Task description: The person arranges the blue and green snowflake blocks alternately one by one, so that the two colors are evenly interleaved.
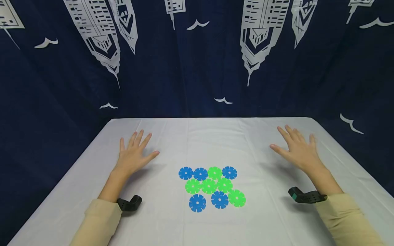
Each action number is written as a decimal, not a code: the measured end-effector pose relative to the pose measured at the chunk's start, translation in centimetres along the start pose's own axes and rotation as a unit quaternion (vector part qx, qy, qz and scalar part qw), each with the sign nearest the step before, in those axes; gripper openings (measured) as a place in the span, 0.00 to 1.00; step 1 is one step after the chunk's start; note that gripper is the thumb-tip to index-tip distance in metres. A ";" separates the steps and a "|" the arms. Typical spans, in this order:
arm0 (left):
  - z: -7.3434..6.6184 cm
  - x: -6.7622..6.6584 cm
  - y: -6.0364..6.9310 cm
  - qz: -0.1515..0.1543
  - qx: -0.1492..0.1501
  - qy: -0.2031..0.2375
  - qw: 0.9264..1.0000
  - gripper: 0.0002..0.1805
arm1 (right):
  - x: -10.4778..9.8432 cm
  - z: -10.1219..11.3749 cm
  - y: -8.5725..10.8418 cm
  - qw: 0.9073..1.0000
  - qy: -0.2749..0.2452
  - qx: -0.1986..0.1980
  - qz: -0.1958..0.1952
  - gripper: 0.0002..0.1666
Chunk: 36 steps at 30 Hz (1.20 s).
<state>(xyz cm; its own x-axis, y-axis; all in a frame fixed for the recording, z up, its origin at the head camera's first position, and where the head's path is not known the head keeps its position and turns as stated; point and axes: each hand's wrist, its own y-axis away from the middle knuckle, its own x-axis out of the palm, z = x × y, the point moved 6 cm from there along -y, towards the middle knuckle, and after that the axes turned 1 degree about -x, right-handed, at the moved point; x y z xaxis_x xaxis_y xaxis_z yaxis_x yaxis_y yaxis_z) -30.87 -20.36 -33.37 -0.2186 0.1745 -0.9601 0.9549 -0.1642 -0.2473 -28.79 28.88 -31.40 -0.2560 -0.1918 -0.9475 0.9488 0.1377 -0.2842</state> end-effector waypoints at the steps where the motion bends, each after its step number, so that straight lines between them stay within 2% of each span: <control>1: -0.2 -0.1 0.0 -0.001 -0.001 0.002 1.000 0.45 | 0.0 0.4 0.0 1.000 0.000 -0.005 -0.004 0.48; 9: -2.1 -0.4 0.1 -0.012 -0.010 0.004 1.000 0.45 | 0.4 3.9 0.0 0.999 -0.024 -0.029 -0.011 0.45; 15: -3.8 -0.3 0.1 -0.025 0.003 0.015 1.000 0.43 | 0.9 6.9 -0.1 0.998 -0.039 -0.046 0.000 0.43; 25: -6.6 1.2 0.0 -0.008 0.022 0.047 0.999 0.40 | 3.0 11.0 -0.5 0.993 -0.056 -0.102 0.020 0.38; 36: -9.6 3.1 -0.3 0.027 0.049 0.040 0.998 0.32 | 5.3 15.2 -0.6 0.984 -0.086 -0.152 0.030 0.26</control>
<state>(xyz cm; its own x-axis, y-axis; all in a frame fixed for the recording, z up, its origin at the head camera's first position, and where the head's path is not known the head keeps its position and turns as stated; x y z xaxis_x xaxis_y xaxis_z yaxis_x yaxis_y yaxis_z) -29.94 -10.46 -34.97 -0.1480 0.2388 -0.9597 0.9394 -0.2694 -0.2119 -27.88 13.00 -34.00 -0.1404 -0.3331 -0.9324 0.8559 0.4325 -0.2834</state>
